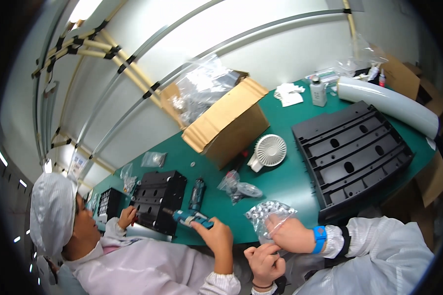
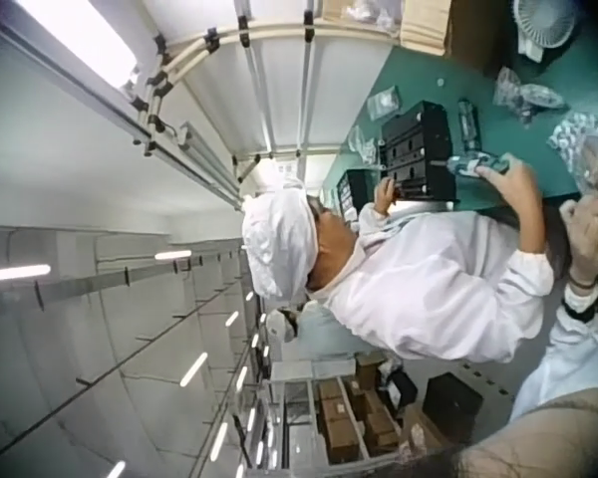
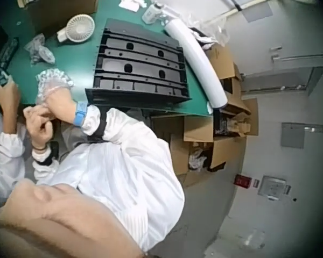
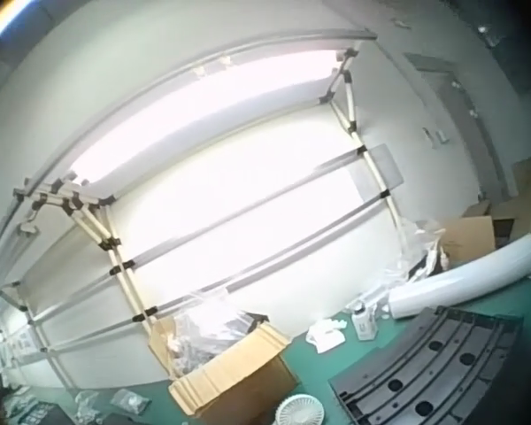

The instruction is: Manually assemble and fasten components of an electronic housing using a power screwdriver and various parts.

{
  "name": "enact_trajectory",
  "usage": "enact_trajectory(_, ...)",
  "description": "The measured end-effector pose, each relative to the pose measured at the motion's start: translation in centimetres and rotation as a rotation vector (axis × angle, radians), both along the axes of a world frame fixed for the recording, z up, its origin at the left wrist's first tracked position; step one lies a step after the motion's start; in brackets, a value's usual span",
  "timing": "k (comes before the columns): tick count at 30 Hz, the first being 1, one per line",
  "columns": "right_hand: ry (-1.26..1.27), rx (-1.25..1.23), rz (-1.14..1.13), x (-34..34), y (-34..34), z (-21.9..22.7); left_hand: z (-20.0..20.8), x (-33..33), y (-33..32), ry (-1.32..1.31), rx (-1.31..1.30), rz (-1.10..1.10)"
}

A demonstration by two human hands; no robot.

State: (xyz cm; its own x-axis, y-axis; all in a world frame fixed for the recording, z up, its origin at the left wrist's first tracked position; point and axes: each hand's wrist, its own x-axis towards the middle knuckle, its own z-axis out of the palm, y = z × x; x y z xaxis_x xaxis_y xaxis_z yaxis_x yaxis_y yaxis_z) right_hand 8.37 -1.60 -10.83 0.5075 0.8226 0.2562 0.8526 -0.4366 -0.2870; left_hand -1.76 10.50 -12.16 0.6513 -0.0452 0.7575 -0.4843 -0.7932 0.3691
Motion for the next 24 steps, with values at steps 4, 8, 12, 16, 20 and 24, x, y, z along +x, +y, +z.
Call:
enact_trajectory(4, -0.051, 0.12, -0.112, 0.7, 1.4, -2.1, 0.7, 1.0, 0.8, 0.136, 0.038, 0.13)
enact_trajectory(8, 0.012, 0.118, -0.104, 0.8, 1.6, -1.7, 0.2, 2.2, 1.4, 0.331, 0.121, 0.319)
enact_trajectory(12, 0.079, 0.137, -0.094, 0.7, 1.5, -1.5, -0.9, 4.1, 1.4, 0.365, 0.107, 0.353)
enact_trajectory(16, 0.093, 0.166, -0.119, 0.4, 0.9, -1.5, -0.3, 5.1, 1.6, 0.566, -0.11, 0.326)
enact_trajectory(20, 0.016, 0.411, 0.075, 0.1, -1.3, 1.4, -0.4, 6.5, 2.6, 0.433, -0.166, 0.327)
enact_trajectory(24, 0.195, 0.571, 0.337, -1.2, -6.4, 4.1, 1.5, 7.5, 1.4, 0.396, -0.467, 0.229)
